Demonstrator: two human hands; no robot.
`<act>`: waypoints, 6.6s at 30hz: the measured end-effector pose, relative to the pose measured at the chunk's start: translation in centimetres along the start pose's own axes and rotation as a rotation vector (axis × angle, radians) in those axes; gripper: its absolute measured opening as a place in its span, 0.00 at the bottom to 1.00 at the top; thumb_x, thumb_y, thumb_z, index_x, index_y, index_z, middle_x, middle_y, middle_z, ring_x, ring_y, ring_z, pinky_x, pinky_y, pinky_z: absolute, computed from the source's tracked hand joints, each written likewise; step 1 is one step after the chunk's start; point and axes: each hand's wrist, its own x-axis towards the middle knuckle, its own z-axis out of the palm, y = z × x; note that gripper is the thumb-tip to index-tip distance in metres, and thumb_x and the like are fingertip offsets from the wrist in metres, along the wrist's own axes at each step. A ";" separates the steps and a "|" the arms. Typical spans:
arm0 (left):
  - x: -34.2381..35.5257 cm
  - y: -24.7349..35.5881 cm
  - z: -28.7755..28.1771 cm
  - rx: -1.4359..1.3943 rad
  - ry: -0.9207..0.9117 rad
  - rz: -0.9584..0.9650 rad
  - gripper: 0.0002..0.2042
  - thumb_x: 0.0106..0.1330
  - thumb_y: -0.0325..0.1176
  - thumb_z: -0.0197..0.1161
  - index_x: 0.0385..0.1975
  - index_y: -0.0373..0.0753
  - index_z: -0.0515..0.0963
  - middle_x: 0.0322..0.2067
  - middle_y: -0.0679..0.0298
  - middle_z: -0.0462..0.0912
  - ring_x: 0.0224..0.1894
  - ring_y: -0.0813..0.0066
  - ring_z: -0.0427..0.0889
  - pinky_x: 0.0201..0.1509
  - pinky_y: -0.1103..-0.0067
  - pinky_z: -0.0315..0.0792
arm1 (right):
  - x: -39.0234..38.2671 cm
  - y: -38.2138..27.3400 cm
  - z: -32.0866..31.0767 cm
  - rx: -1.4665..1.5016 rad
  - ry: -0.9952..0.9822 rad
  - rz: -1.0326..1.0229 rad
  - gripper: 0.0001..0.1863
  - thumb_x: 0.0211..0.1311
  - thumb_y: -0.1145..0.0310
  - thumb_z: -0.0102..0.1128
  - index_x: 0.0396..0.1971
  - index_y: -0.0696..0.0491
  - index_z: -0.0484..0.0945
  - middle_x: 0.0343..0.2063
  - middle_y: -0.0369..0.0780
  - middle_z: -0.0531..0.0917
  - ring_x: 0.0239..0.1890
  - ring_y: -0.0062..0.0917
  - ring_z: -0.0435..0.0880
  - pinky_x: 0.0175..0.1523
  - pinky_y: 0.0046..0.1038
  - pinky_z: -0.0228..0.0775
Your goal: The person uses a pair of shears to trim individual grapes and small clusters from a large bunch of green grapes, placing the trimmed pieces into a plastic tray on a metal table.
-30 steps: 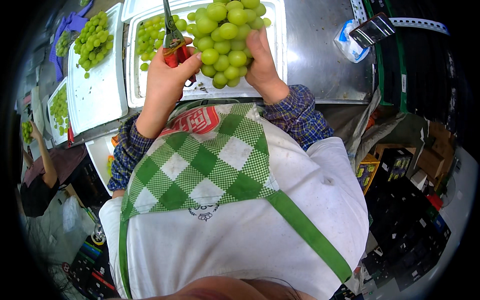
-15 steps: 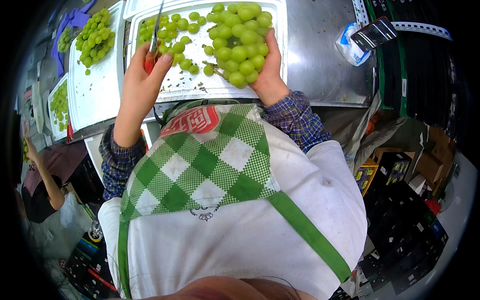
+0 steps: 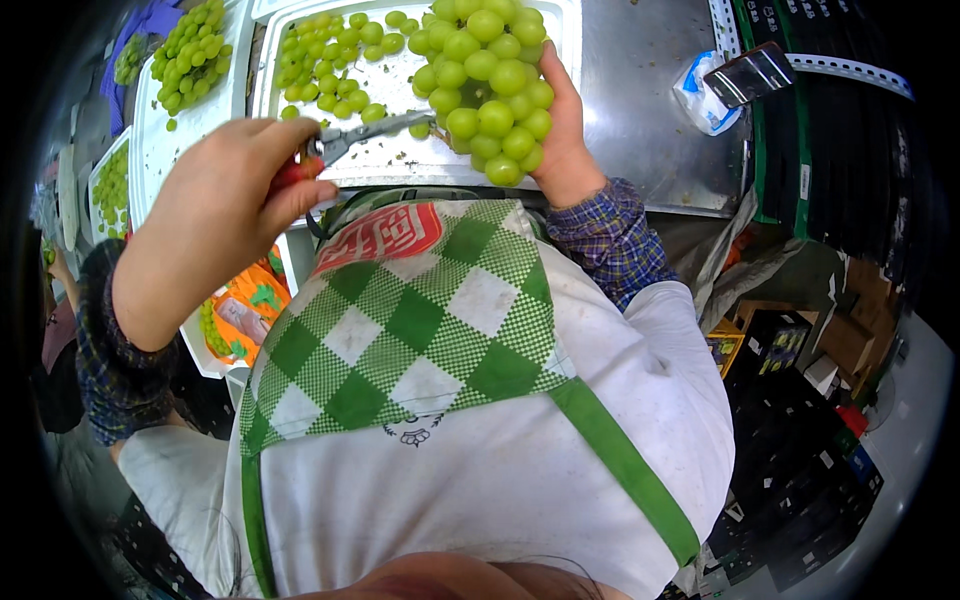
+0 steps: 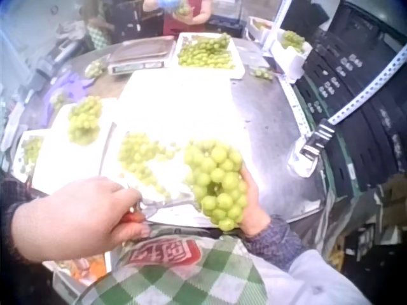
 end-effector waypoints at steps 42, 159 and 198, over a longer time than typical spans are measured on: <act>2.7 1.1 3.0 0.291 0.034 0.216 0.05 0.58 0.29 0.62 0.23 0.36 0.80 0.24 0.54 0.81 0.29 0.55 0.82 0.33 0.66 0.77 | -0.8 1.0 1.4 -0.286 0.415 0.048 0.35 0.72 0.42 0.40 0.67 0.54 0.62 0.63 0.48 0.71 0.61 0.43 0.74 0.64 0.47 0.69; 3.2 3.8 -1.1 0.413 0.289 0.350 0.18 0.49 0.25 0.65 0.43 0.30 0.77 0.30 0.60 0.78 0.35 0.62 0.77 0.38 0.71 0.74 | -1.5 1.4 2.9 0.277 -0.086 0.006 0.37 0.68 0.36 0.39 0.63 0.52 0.64 0.59 0.47 0.73 0.56 0.45 0.77 0.57 0.59 0.71; 2.4 1.1 1.8 0.376 0.265 0.317 0.22 0.54 0.25 0.63 0.51 0.29 0.76 0.39 0.58 0.78 0.40 0.62 0.76 0.43 0.71 0.70 | -0.4 2.5 3.4 0.234 -0.008 -0.035 0.35 0.68 0.36 0.38 0.60 0.50 0.68 0.54 0.47 0.77 0.50 0.43 0.80 0.50 0.53 0.77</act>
